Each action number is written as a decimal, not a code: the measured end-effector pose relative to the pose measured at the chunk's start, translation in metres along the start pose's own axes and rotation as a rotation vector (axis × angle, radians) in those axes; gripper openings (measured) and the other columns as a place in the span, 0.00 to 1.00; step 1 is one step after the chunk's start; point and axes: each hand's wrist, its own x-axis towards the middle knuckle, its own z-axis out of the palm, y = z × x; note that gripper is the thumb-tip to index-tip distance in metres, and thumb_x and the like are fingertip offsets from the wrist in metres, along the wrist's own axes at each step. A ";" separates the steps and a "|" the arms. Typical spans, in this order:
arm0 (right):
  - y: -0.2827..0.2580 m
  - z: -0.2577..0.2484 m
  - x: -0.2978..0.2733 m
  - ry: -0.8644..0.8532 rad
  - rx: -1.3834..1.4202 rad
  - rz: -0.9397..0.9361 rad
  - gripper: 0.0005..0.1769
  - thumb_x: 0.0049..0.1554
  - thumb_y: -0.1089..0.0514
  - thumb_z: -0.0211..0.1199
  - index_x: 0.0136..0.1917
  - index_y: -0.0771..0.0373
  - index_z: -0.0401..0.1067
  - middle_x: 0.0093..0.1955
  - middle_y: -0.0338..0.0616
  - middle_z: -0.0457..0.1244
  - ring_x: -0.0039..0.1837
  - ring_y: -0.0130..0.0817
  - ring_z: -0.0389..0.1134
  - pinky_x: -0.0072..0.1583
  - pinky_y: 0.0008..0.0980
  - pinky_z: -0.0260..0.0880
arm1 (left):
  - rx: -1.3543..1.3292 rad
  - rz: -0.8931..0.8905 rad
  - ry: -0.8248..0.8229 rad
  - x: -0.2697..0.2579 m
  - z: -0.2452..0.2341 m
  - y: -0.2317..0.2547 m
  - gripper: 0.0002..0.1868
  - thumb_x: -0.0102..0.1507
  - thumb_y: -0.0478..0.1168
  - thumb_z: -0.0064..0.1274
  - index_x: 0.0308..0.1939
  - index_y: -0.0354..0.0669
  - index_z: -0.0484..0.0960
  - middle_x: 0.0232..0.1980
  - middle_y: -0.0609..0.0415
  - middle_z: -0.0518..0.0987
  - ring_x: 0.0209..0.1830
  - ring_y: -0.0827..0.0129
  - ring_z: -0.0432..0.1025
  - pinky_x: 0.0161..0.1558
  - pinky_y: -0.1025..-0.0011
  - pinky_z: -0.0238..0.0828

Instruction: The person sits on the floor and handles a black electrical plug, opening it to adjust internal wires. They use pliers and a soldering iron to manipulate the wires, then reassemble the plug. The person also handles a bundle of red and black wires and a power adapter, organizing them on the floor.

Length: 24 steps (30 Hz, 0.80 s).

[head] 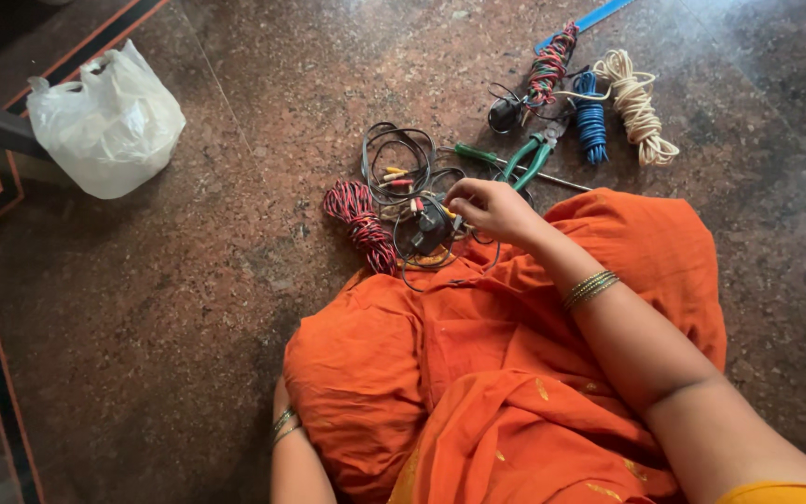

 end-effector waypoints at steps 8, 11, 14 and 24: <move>-0.004 0.003 -0.002 -0.039 -0.034 0.032 0.11 0.61 0.56 0.60 0.55 0.63 0.76 0.44 0.44 0.71 0.44 0.27 0.71 0.47 0.31 0.71 | 0.031 0.388 0.455 0.037 -0.003 0.041 0.13 0.75 0.44 0.51 0.50 0.36 0.76 0.47 0.53 0.78 0.43 0.72 0.69 0.47 0.71 0.69; 0.000 0.004 0.000 -0.045 0.017 0.111 0.11 0.62 0.56 0.60 0.55 0.62 0.75 0.44 0.42 0.72 0.43 0.30 0.69 0.45 0.32 0.70 | 0.032 0.598 0.632 0.054 -0.011 0.059 0.14 0.76 0.45 0.51 0.50 0.35 0.76 0.47 0.54 0.77 0.43 0.72 0.68 0.47 0.71 0.69; 0.004 0.002 0.001 0.003 0.007 0.049 0.11 0.62 0.57 0.60 0.54 0.63 0.76 0.43 0.43 0.71 0.44 0.29 0.69 0.46 0.31 0.71 | 0.013 0.820 0.738 0.056 -0.007 0.067 0.15 0.77 0.46 0.51 0.49 0.35 0.75 0.47 0.54 0.77 0.42 0.73 0.68 0.46 0.72 0.68; 0.009 0.019 0.054 0.022 -0.538 0.071 0.17 0.58 0.44 0.62 0.52 0.57 0.76 0.48 0.50 0.71 0.49 0.50 0.72 0.50 0.47 0.71 | -0.276 0.699 0.319 0.032 0.058 0.184 0.16 0.69 0.47 0.55 0.57 0.46 0.78 0.49 0.60 0.78 0.42 0.78 0.72 0.44 0.77 0.72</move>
